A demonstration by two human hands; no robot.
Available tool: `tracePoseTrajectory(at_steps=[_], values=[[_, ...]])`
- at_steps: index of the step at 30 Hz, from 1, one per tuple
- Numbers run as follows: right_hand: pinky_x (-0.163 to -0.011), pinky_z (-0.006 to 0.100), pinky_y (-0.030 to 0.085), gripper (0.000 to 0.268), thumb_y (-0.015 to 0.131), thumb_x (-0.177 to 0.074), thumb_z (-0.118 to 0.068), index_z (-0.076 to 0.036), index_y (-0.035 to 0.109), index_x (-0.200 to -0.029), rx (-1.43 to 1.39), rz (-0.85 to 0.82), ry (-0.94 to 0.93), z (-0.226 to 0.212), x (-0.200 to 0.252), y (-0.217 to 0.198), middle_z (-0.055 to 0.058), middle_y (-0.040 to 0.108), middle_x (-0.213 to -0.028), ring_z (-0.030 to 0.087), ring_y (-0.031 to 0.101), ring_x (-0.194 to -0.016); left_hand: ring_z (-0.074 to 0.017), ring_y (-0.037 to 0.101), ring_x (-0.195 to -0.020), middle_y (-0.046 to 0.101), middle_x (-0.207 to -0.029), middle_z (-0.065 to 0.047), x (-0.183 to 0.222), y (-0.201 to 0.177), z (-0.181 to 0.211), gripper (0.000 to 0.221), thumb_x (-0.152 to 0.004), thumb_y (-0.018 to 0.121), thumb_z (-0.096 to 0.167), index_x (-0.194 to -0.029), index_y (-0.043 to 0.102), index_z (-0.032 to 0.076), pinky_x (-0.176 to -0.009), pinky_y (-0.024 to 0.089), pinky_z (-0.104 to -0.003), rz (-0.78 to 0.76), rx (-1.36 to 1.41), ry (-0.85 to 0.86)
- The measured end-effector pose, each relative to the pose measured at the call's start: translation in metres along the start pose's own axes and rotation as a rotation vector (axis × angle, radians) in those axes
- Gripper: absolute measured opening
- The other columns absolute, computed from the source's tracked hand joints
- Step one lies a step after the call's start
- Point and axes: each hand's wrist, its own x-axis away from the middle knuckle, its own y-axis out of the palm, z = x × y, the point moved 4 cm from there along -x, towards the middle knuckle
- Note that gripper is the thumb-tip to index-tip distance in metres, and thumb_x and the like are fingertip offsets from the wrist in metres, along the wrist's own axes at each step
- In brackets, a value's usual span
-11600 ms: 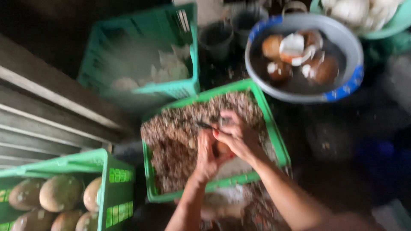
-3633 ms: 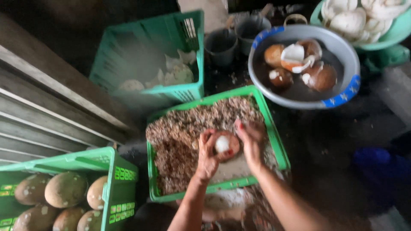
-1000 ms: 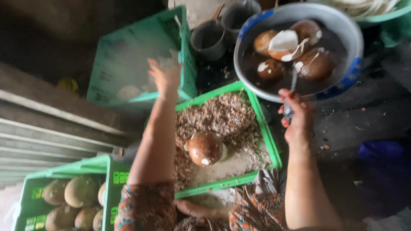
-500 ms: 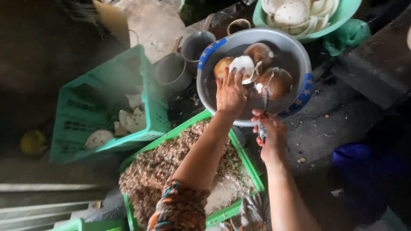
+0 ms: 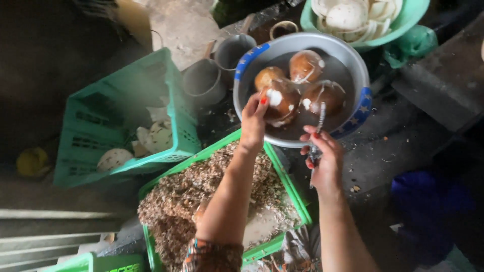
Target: Scraping the brown skin off of husked coconuts using a hand tool and placing them in water
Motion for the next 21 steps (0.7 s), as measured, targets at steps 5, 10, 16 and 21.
tracePoseTrajectory(at_steps=[5,10,16,21], values=[[-0.032,0.016,0.031,0.04,0.063,-0.092,-0.028,-0.004,0.064,-0.125,-0.063,-0.131,0.002,0.021,-0.014,-0.004,0.015,0.07,-0.098,0.018,0.066,-0.064,-0.0313,0.067,-0.108,0.069,-0.113,-0.019,0.05,-0.049,-0.014,0.024,-0.099,0.064,0.014,-0.119,0.064,0.002,-0.097,0.052,-0.049,0.147,0.7,-0.294],[-0.032,0.017,0.031,0.046,0.066,-0.088,-0.028,-0.003,0.063,-0.126,-0.07,-0.265,0.057,0.044,-0.005,0.016,0.017,0.069,-0.102,0.021,0.067,-0.068,-0.0311,0.068,-0.099,0.07,-0.111,-0.017,0.115,-0.055,0.056,0.027,-0.097,0.065,0.021,-0.115,0.067,0.001,-0.089,0.056,-0.044,0.211,0.983,-0.461],[-0.035,0.02,0.028,0.037,0.067,-0.086,-0.026,-0.012,0.067,-0.12,-0.248,-0.406,0.185,0.049,0.027,0.045,0.014,0.066,-0.082,0.026,0.061,-0.058,-0.0283,0.071,-0.101,0.071,-0.11,-0.013,0.16,-0.08,0.052,0.031,-0.096,0.067,0.027,-0.118,0.068,0.007,-0.092,0.058,-0.045,0.11,0.855,-0.412],[-0.033,0.021,0.035,0.049,0.061,-0.084,-0.017,-0.007,0.061,-0.132,-0.248,-0.539,0.167,0.036,0.045,0.06,0.007,0.062,-0.072,0.017,0.054,-0.048,-0.029,0.071,-0.1,0.073,-0.104,-0.014,0.187,-0.087,0.053,0.033,-0.088,0.075,0.013,-0.118,0.067,0.004,-0.092,0.057,-0.048,-0.039,0.652,-0.298]])
